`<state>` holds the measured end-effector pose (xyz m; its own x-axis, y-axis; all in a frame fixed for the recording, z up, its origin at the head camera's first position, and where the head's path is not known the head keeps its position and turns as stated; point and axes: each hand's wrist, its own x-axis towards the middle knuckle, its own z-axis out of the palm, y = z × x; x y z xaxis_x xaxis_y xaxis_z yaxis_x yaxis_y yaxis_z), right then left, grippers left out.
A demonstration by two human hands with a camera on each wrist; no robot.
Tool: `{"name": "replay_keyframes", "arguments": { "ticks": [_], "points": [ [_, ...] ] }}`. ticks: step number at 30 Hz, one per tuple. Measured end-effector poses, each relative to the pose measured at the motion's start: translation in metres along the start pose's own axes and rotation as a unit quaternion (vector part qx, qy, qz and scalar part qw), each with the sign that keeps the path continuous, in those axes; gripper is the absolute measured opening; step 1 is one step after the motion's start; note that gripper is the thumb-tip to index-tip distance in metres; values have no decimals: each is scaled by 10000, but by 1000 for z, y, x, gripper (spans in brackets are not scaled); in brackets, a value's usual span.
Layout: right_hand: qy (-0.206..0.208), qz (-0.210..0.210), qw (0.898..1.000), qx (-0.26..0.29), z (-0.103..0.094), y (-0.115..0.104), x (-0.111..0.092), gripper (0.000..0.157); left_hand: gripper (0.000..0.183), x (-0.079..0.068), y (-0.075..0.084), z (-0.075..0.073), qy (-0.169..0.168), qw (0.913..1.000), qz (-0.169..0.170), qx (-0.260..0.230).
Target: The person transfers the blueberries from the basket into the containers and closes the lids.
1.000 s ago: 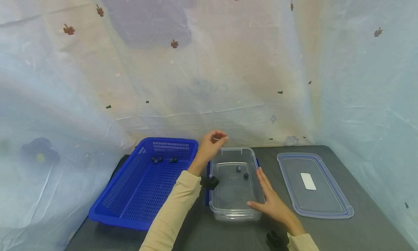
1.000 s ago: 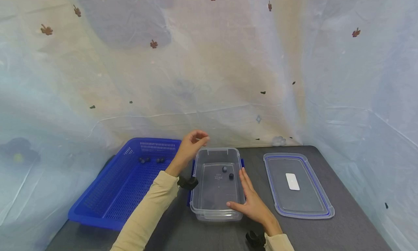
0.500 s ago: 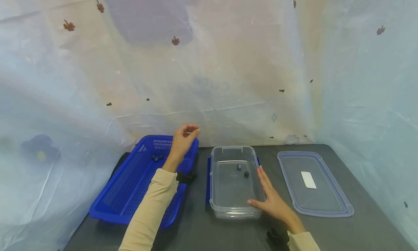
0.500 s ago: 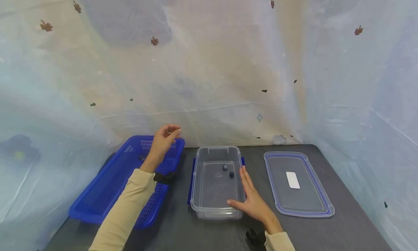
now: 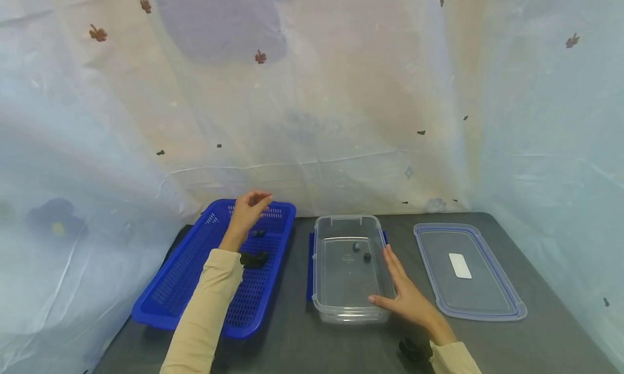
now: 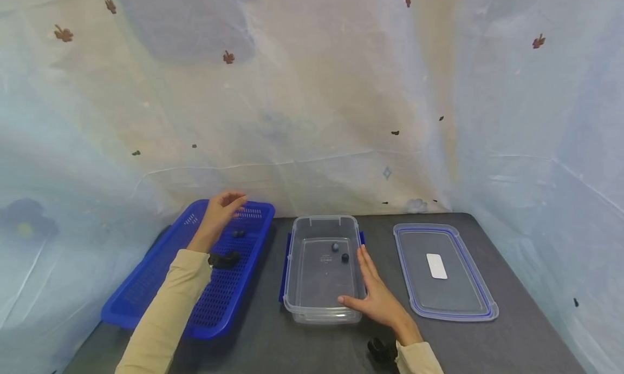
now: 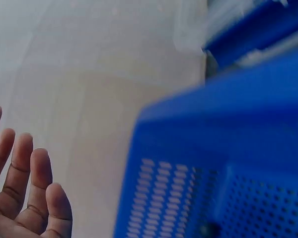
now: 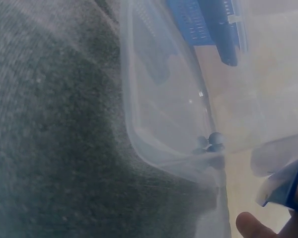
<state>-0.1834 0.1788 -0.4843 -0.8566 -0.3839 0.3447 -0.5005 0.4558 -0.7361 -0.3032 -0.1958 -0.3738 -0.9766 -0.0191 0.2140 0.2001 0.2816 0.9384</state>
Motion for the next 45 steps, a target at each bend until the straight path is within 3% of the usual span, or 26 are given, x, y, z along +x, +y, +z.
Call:
{"name": "replay_keyframes", "arguments": {
  "ticks": [9, 14, 27, 31, 41, 45],
  "points": [
    [-58, 199, 9972, -722, -3, -3, -1, 106, 37, 3, -33, -17, 138, 9971, -728, 151],
    [28, 299, 9952, -934, -2, -7, -2, 109, 37, 3, -49, -20, 246, 9949, -939, 264],
    [156, 247, 9969, -725, 2, -4, -4, 109, 29, 5, -86, -20, 785, 9866, -1419, 199],
    [153, 168, 9978, -624, 3, -3, -4, 109, 27, 2, -95, -18, 1147, 9828, -1419, 300],
    [175, 225, 9987, -433, 6, -2, -6, 108, 22, -2, -128, -12, 1731, 9670, -1437, 1198],
    [284, 244, 9987, -348, 6, -2, -6, 108, 25, 0, -133, -9, 1749, 9656, -1343, 1375]
  ]
}}
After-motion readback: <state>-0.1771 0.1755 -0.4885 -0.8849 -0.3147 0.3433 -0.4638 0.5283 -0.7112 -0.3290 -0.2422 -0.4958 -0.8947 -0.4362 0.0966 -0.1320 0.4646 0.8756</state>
